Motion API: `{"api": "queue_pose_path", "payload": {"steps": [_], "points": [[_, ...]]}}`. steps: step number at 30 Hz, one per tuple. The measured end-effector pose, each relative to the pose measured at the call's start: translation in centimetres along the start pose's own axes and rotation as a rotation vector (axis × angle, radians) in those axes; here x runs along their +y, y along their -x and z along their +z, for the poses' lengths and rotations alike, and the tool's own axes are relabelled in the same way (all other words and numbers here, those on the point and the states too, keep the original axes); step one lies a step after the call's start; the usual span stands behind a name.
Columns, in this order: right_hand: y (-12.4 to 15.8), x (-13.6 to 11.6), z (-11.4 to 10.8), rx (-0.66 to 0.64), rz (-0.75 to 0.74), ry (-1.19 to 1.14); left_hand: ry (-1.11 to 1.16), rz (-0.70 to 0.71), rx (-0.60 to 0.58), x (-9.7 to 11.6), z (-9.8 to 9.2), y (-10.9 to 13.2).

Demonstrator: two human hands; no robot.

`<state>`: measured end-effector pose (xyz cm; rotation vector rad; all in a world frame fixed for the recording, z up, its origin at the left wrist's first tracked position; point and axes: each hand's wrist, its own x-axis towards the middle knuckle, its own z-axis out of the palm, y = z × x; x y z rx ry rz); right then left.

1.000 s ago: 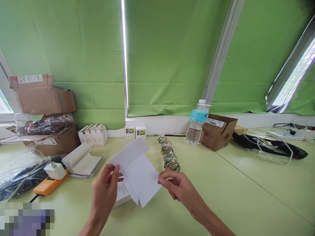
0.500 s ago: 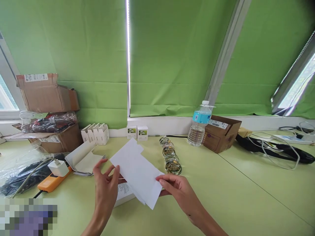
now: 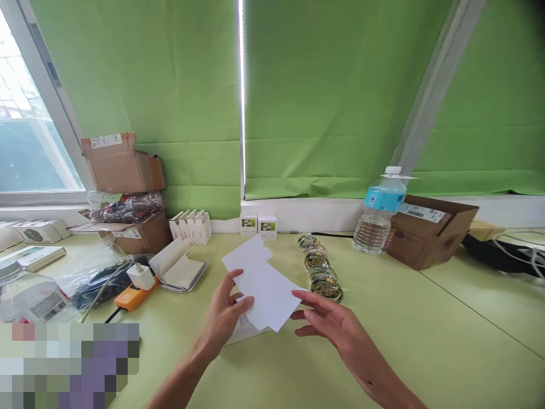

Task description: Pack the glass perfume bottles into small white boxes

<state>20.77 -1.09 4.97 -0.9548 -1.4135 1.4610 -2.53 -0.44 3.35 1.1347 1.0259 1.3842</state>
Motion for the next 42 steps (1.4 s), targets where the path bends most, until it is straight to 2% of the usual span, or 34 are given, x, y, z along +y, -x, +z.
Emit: {"api": "queue_pose_path", "payload": {"steps": [4, 10, 16, 23, 30, 35, 42], "points": [[0.2, 0.1, -0.1, -0.005, 0.008, 0.074, 0.04, -0.085, 0.116, 1.0, -3.2, -1.7], [0.3, -0.1, -0.3, 0.011, 0.029, 0.15, -0.022, -0.024, 0.371, 1.5, -9.4, -3.5], [0.1, 0.2, -0.6, 0.014, 0.049, 0.195, -0.047, 0.038, 0.56, 1.5, -12.7, -4.3], [-0.1, 0.4, -0.6, -0.014, 0.039, 0.205, -0.185, 0.081, 0.717, 0.8, -14.5, -5.0], [0.3, 0.3, -0.4, -0.032, 0.064, 0.229, -0.454, 0.079, 0.808, 0.2, -15.4, -5.1], [0.3, 0.0, -0.1, -0.043, 0.051, 0.244, -0.673, 0.047, 0.811, 0.0, -15.5, -5.1], [0.5, -0.1, 0.2, -0.093, 0.012, 0.262, -0.885, -0.021, 0.727, -0.4, -14.5, -5.0]]}}
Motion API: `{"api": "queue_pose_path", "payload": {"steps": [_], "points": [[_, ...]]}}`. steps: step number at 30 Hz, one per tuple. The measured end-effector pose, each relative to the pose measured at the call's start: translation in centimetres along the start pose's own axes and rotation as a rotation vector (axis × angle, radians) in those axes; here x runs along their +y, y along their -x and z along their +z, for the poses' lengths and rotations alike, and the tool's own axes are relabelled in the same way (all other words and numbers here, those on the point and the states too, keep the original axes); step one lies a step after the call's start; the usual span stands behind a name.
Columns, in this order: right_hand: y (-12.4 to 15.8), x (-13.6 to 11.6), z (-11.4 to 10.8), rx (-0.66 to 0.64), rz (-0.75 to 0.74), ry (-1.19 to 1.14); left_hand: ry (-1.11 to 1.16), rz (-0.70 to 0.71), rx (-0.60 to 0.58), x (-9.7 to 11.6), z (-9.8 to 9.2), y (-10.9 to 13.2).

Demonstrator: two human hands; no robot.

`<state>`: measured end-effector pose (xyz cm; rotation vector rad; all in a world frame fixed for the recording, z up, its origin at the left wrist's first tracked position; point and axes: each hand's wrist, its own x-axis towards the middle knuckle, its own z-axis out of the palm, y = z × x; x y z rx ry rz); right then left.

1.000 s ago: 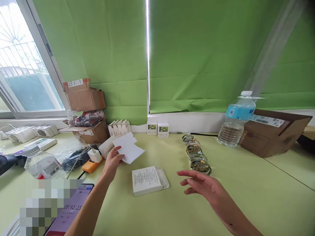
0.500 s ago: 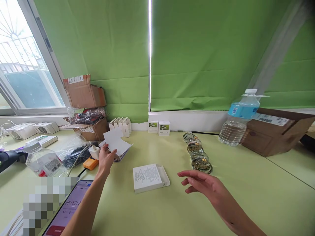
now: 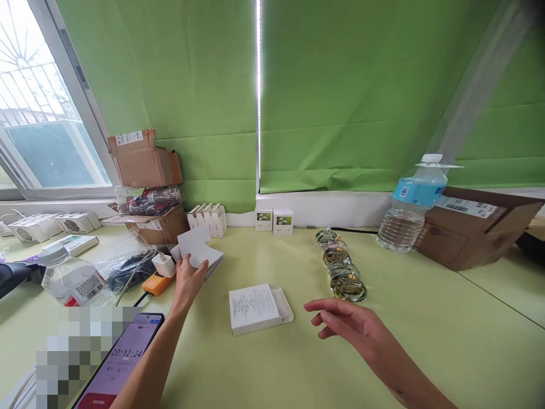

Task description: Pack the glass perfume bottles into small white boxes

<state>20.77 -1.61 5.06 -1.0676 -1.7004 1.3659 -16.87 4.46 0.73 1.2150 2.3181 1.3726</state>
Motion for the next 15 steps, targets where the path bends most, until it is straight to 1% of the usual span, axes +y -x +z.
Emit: {"api": "queue_pose_path", "payload": {"steps": [4, 10, 13, 15], "points": [[-0.1, 0.3, 0.1, -0.011, 0.003, 0.014, -0.069, 0.015, -0.022, 0.4, 0.1, 0.5], [0.1, 0.3, 0.0, -0.011, 0.022, 0.039, -0.158, 0.072, 0.012, 1.2, 0.4, 1.3], [0.1, 0.0, 0.2, -0.01, 0.022, 0.044, -0.213, 0.127, 0.034, 1.2, 0.7, 1.6], [0.1, -0.2, 0.3, 0.0, 0.021, 0.049, -0.266, 0.195, 0.061, 1.1, 0.9, 1.8]]}}
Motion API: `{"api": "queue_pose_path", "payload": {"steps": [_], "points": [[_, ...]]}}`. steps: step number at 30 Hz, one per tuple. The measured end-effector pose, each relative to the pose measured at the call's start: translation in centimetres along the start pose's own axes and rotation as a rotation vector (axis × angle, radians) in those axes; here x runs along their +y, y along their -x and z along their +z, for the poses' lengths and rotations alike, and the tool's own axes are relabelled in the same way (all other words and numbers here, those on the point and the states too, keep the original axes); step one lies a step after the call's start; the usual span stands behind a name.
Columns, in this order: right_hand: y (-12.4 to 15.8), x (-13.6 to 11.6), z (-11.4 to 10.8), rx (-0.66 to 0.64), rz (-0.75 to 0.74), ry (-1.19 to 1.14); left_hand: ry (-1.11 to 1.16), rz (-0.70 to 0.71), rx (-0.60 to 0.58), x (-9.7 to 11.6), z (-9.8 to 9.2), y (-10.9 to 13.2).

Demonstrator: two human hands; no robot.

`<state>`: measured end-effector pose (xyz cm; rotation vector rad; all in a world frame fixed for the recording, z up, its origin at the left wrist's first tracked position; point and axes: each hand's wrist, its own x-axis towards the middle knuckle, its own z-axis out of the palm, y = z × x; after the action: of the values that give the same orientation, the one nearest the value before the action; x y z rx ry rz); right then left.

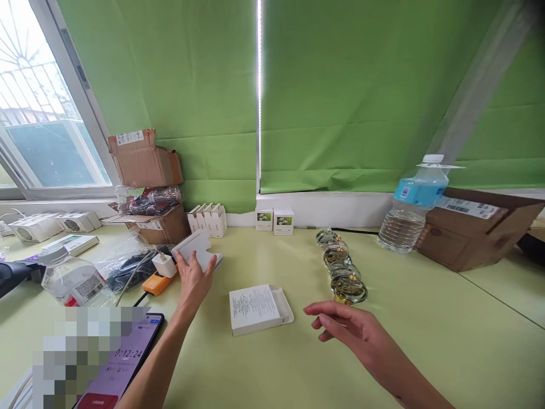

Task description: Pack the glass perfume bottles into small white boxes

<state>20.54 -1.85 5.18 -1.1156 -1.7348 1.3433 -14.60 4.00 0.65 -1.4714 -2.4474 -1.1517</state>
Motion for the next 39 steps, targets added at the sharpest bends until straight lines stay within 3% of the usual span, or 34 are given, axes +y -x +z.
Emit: {"api": "queue_pose_path", "payload": {"steps": [5, 10, 15, 21, 33, 39], "points": [[0.0, -0.3, 0.1, 0.007, 0.001, 0.024, -0.165, 0.188, 0.071, 0.4, -0.4, 0.7], [0.1, 0.0, 0.1, -0.002, -0.015, 0.012, -0.298, 0.278, 0.016, 0.8, -1.3, 1.0], [-0.1, 0.9, -0.1, -0.025, -0.016, 0.012, -0.397, 0.246, -0.069, 0.6, -1.5, 0.9], [-0.3, 1.3, -0.2, -0.036, -0.011, 0.034, -0.456, 0.186, -0.079, 0.4, -1.7, 0.6], [-0.1, 1.1, 0.1, -0.051, -0.005, 0.066, -0.418, 0.206, -0.169, 0.3, -1.0, 1.1], [0.2, 0.5, 0.4, -0.029, -0.01, 0.092, -0.23, 0.343, -0.222, 2.3, -1.7, 1.5]]}}
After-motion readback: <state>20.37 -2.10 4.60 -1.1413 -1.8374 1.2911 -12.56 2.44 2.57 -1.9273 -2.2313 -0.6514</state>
